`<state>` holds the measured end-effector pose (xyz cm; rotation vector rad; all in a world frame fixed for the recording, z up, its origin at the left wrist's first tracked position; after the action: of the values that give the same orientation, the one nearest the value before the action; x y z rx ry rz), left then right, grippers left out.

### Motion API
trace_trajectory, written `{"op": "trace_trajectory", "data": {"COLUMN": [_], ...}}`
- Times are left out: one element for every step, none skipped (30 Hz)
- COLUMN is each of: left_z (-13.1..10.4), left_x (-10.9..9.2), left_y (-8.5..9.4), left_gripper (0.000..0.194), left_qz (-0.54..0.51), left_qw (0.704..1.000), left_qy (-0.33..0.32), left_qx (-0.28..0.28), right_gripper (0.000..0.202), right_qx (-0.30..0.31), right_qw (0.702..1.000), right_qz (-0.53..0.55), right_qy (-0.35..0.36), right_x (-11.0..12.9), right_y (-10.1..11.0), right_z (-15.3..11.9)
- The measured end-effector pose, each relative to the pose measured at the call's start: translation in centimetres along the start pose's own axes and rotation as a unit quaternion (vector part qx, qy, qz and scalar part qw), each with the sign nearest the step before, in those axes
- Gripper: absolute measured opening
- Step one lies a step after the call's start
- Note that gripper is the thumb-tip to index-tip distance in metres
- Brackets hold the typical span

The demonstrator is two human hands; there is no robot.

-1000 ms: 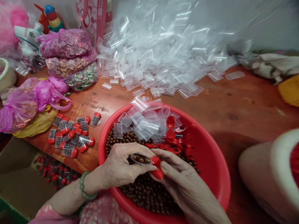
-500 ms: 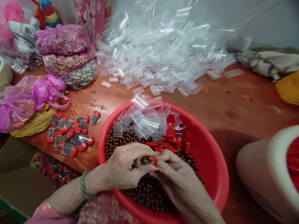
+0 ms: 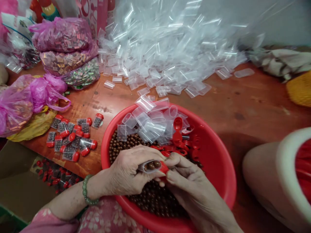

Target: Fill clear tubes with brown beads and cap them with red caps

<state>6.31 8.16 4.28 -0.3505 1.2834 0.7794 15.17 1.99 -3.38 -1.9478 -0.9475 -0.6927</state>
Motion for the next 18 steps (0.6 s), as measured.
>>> {"op": "trace_trajectory", "data": {"left_z": [0.0,-0.1,-0.1,-0.2,-0.3,-0.4,-0.4,-0.4,-0.4,-0.4,-0.4,-0.4,-0.4,-0.5,-0.5,-0.6,-0.6,-0.7], "left_x": [0.3,0.5,0.7,0.8,0.9,1.0,1.1,1.1,1.1,1.1,1.1,1.0,0.9,0.8,0.6,0.3,0.0,-0.4], "left_y": [0.2,0.3,0.4,0.5,0.6,0.7,0.7,0.8,0.9,0.9,1.0,1.0,1.0,1.0,1.1,1.1,1.1,1.2], "left_gripper": [0.017,0.018,0.019,0.021,0.023,0.024,0.025,0.026,0.026,0.026,0.025,0.025,0.025,0.024,0.024,0.024,0.024,0.024], "left_qz": [-0.01,-0.02,-0.029,-0.035,-0.037,-0.035,-0.03,-0.025,-0.023,-0.025,-0.028,-0.029,-0.026,-0.019,-0.008,0.002,0.01,0.015], "left_qw": [1.0,1.0,0.999,0.999,0.999,0.999,0.999,0.999,0.999,0.999,0.999,0.999,0.999,0.999,1.0,1.0,1.0,0.999], "left_qy": [0.008,0.015,0.022,0.028,0.031,0.034,0.039,0.042,0.045,0.045,0.044,0.039,0.033,0.026,0.016,0.002,-0.013,-0.029], "left_qx": [-0.003,-0.004,-0.001,0.003,0.007,0.011,0.015,0.017,0.018,0.017,0.016,0.014,0.013,0.01,0.007,0.002,-0.004,-0.012], "right_gripper": [0.023,0.021,0.02,0.019,0.019,0.019,0.019,0.019,0.019,0.02,0.02,0.02,0.019,0.018,0.018,0.018,0.018,0.02], "right_qx": [0.002,0.005,0.01,0.015,0.02,0.023,0.025,0.024,0.021,0.018,0.016,0.012,0.008,0.005,0.004,0.004,0.005,0.007], "right_qw": [1.0,0.999,0.998,0.996,0.995,0.994,0.993,0.992,0.992,0.992,0.992,0.991,0.99,0.988,0.985,0.982,0.978,0.974], "right_qz": [-0.012,-0.025,-0.038,-0.048,-0.056,-0.061,-0.062,-0.061,-0.058,-0.055,-0.053,-0.053,-0.057,-0.064,-0.075,-0.088,-0.103,-0.118], "right_qy": [0.016,0.034,0.052,0.068,0.08,0.089,0.097,0.103,0.108,0.111,0.114,0.12,0.13,0.142,0.155,0.168,0.181,0.194], "right_x": [0.4,0.8,1.1,1.5,1.7,1.9,2.0,2.1,2.2,2.2,2.2,2.2,2.3,2.5,2.7,3.0,3.2,3.5], "right_y": [0.0,0.0,0.0,-0.1,-0.2,-0.3,-0.4,-0.5,-0.5,-0.5,-0.6,-0.6,-0.7,-0.8,-0.9,-1.1,-1.3,-1.5], "right_z": [0.1,0.1,0.1,0.1,0.0,-0.1,-0.2,-0.3,-0.3,-0.4,-0.5,-0.6,-0.7,-0.9,-1.2,-1.4,-1.7,-1.9]}}
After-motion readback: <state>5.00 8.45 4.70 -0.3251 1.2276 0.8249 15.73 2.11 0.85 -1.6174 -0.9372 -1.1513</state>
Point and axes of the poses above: each hand's wrist, its own z-axis towards the middle knuckle, its own y-axis out of the back of the hand, x = y × z, the point moved 10 cm from there along z, towards the middle knuckle, and after that the axes turned 1 degree about x, right-handed, at the moved point
